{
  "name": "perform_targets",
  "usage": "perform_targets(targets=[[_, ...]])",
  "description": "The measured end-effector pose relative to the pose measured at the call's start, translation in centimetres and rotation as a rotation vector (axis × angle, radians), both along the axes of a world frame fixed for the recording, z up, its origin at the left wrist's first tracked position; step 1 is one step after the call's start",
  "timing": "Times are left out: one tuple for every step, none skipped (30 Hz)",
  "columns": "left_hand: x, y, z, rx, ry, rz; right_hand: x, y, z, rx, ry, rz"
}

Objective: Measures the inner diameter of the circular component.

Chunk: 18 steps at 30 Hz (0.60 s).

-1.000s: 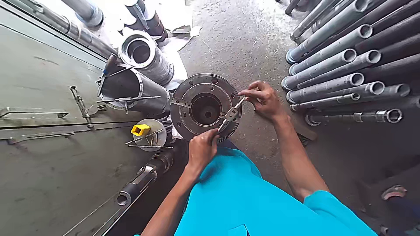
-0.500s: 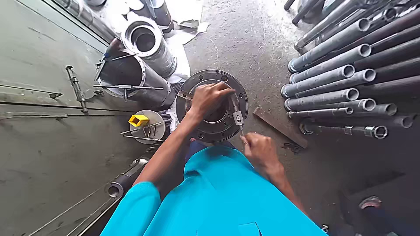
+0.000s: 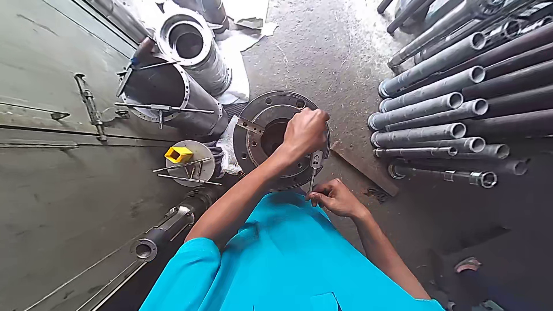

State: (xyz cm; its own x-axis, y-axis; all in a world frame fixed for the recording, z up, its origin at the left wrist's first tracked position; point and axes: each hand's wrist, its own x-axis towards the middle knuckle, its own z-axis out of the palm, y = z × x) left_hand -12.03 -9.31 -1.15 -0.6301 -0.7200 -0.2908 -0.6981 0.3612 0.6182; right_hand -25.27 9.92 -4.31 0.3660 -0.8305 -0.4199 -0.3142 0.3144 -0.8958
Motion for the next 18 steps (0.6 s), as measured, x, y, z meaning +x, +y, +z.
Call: perform_targets(targets=[[-0.9,0.0,0.7,0.009,-0.064,-0.013,0.8,0.0,-0.2,0.029,-0.021,-0.026],[-1.8,-0.1,1.3,0.002,-0.1,-0.044,1.7,-0.3,-0.3,0.046,-0.028,-0.055],[-2.6,0.0,1.8,-0.014,-0.121,-0.095,2.9,-0.9,-0.1,0.062,-0.02,-0.09],[-3.5,0.6,2.3,-0.041,-0.133,-0.169,4.6,-1.2,0.2,0.082,0.001,-0.148],[-4.2,1.7,2.5,-0.082,-0.122,-0.249,6.4,-1.5,0.6,0.083,0.054,-0.212],[-4.8,2.7,2.6,-0.121,-0.093,-0.323,8.2,-2.2,1.1,0.045,0.175,-0.256],[-5.0,3.7,2.8,-0.149,-0.056,-0.383,9.6,-2.5,1.8,-0.009,0.336,-0.232],[-4.9,4.3,3.0,-0.172,-0.019,-0.414,10.3,-2.6,2.2,-0.093,0.461,-0.173],[-4.4,4.5,3.2,-0.18,0.005,-0.424,10.3,-2.6,2.1,-0.159,0.495,-0.155],[-3.8,3.8,3.5,-0.153,-0.028,-0.428,9.7,-3.1,1.6,-0.179,0.431,-0.172],[-3.2,2.7,3.8,-0.088,-0.091,-0.416,8.5,-3.9,0.9,-0.171,0.336,-0.177],[-2.3,2.4,3.6,-0.014,-0.127,-0.374,7.0,-3.7,0.9,-0.115,0.222,-0.179],[-1.2,2.2,3.0,0.032,-0.123,-0.299,5.4,-3.4,1.0,-0.124,0.157,-0.197],[0.1,1.9,2.3,0.053,-0.101,-0.215,4.0,-3.4,1.1,-0.208,0.156,-0.257],[1.7,2.0,1.4,0.057,-0.053,-0.133,2.7,-3.4,1.5,-0.316,0.196,-0.332],[3.4,2.5,0.3,0.031,0.008,-0.065,1.4,-3.6,2.1,-0.416,0.266,-0.396],[5.0,3.2,-0.6,-0.003,0.077,-0.015,0.0,-3.9,2.2,-0.513,0.356,-0.446],[6.5,4.1,-0.9,-0.001,0.112,0.012,-1.5,-4.3,1.9,-0.593,0.449,-0.453]])
